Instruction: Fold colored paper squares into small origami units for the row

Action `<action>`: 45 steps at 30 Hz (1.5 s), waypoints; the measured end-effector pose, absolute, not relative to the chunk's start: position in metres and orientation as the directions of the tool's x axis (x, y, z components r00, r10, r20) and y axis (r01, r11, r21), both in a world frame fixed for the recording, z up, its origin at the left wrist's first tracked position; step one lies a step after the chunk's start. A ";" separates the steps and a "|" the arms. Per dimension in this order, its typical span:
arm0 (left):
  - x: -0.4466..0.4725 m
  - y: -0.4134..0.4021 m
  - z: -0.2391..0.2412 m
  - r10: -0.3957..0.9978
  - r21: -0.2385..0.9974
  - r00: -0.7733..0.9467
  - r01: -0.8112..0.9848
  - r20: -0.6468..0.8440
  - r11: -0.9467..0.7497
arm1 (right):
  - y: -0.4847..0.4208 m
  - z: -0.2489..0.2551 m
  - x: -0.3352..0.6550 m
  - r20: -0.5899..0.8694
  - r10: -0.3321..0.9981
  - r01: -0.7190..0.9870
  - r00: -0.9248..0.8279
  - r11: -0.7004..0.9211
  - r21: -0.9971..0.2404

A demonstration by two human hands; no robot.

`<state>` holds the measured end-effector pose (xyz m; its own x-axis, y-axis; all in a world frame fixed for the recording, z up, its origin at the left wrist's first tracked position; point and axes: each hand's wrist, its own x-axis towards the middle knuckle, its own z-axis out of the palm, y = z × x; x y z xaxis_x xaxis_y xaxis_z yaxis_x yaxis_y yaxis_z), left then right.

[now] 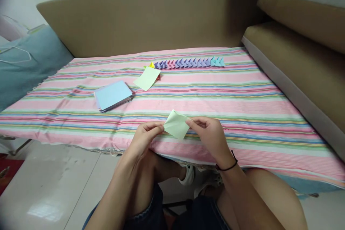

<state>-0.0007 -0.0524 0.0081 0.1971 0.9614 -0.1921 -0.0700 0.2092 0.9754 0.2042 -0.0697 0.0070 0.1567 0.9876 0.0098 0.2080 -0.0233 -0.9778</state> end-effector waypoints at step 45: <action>0.005 -0.053 0.021 0.997 1.000 0.077 -0.015 -0.012 0.013 | -0.078 0.019 0.193 0.279 0.960 0.431 0.009 0.248 -0.868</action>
<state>0.0050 -0.0527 0.0206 0.0775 0.9969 -0.0115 -0.0146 0.0127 0.9998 0.1933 -0.0785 0.0194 0.0095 0.9602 0.2792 0.4306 0.2481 -0.8678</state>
